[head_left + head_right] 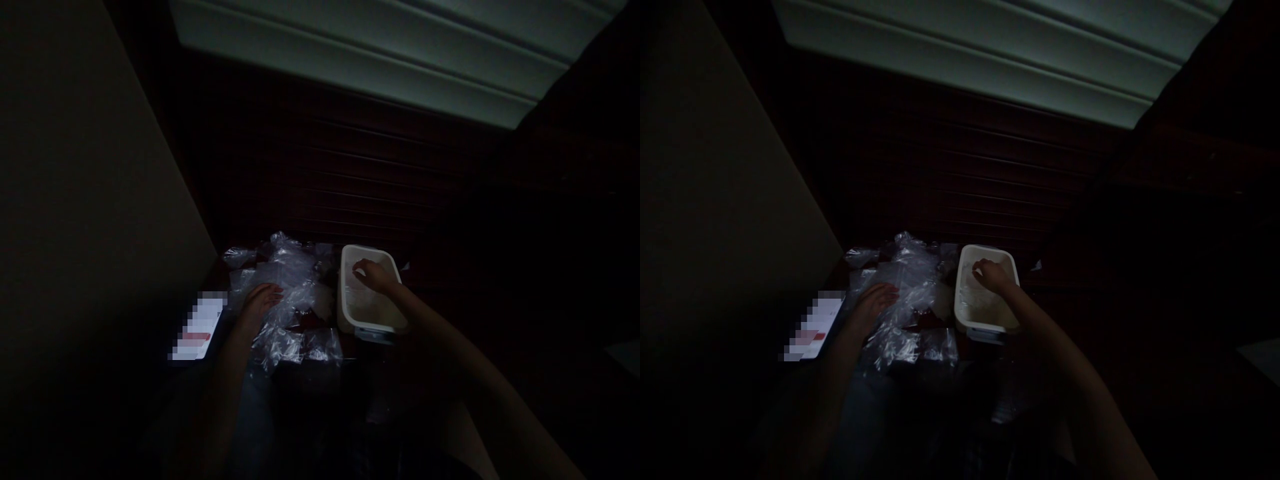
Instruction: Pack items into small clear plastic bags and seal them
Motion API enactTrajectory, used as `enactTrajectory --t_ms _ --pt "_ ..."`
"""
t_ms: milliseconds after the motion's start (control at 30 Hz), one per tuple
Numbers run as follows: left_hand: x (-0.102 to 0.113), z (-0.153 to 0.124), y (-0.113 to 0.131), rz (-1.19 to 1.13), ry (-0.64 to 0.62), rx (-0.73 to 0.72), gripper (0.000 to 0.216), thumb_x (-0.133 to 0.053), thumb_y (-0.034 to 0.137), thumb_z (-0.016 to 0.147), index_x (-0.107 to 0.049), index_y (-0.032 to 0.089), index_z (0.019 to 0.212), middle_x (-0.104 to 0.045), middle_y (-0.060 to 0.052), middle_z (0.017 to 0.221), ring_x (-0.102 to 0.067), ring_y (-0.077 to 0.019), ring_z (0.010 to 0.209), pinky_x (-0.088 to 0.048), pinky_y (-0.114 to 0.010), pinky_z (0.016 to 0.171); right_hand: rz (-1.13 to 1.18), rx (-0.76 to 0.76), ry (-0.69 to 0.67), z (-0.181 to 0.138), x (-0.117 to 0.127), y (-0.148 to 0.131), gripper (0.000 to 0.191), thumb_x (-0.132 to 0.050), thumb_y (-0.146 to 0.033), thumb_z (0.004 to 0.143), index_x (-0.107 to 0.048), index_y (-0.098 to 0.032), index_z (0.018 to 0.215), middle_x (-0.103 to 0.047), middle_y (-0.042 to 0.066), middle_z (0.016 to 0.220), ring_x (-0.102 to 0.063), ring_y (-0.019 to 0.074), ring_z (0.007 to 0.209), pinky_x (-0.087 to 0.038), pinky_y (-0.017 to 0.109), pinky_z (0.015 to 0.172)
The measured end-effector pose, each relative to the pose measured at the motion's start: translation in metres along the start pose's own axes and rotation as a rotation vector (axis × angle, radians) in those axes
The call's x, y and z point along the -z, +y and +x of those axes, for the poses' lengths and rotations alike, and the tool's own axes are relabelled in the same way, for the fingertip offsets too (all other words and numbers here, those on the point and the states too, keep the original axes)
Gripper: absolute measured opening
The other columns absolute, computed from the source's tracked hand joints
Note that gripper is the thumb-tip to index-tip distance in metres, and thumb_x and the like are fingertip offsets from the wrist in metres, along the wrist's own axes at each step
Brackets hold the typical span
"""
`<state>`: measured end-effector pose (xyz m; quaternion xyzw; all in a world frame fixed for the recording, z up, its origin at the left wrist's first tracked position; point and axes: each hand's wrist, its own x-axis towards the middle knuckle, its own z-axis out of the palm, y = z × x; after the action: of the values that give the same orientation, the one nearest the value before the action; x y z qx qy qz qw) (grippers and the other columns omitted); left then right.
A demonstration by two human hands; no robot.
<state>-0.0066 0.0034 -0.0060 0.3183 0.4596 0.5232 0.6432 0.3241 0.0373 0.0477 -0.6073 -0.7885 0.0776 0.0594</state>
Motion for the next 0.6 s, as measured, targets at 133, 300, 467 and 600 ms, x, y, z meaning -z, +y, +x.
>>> enactTrajectory --t_ms 133,300,467,600 --pt "0.001 0.002 0.000 0.006 0.033 -0.019 0.030 -0.070 0.036 0.055 -0.061 0.015 0.075 -0.066 -0.005 0.078 -0.063 -0.0186 0.071 -0.047 -0.031 0.070 0.273 -0.110 0.173 0.008 0.017 -0.004 0.023 -0.044 -0.026 0.082 -0.062 -0.014 0.091 -0.065 0.010 0.095 -0.060 0.0176 0.084 -0.044 0.028 0.078" --pt "0.007 0.011 -0.006 0.115 0.122 -0.121 0.026 -0.069 0.036 0.055 -0.062 0.016 0.070 -0.064 -0.003 0.073 -0.060 -0.0171 0.069 -0.045 -0.028 0.068 0.688 -0.045 0.343 0.030 0.028 -0.037 0.025 -0.045 -0.032 0.079 -0.057 -0.013 0.089 -0.063 0.008 0.088 -0.059 0.0154 0.077 -0.046 0.027 0.070" --pt "0.011 0.017 -0.010 0.203 0.166 -0.203 0.020 -0.067 0.033 0.053 -0.061 0.017 0.064 -0.061 -0.001 0.066 -0.057 -0.0164 0.066 -0.042 -0.026 0.063 0.643 0.122 0.213 0.046 0.016 -0.083 0.020 -0.045 -0.028 0.078 -0.058 -0.016 0.089 -0.064 0.005 0.088 -0.059 0.0153 0.082 -0.045 0.027 0.075" --pt "0.013 0.021 -0.011 0.313 0.210 -0.259 0.014 -0.064 0.030 0.053 -0.060 0.019 0.060 -0.058 0.000 0.060 -0.054 -0.0169 0.063 -0.041 -0.026 0.061 0.540 0.152 0.084 0.059 -0.006 -0.100 0.025 -0.043 -0.025 0.082 -0.058 -0.015 0.098 -0.065 0.007 0.094 -0.060 0.0162 0.084 -0.045 0.028 0.076"
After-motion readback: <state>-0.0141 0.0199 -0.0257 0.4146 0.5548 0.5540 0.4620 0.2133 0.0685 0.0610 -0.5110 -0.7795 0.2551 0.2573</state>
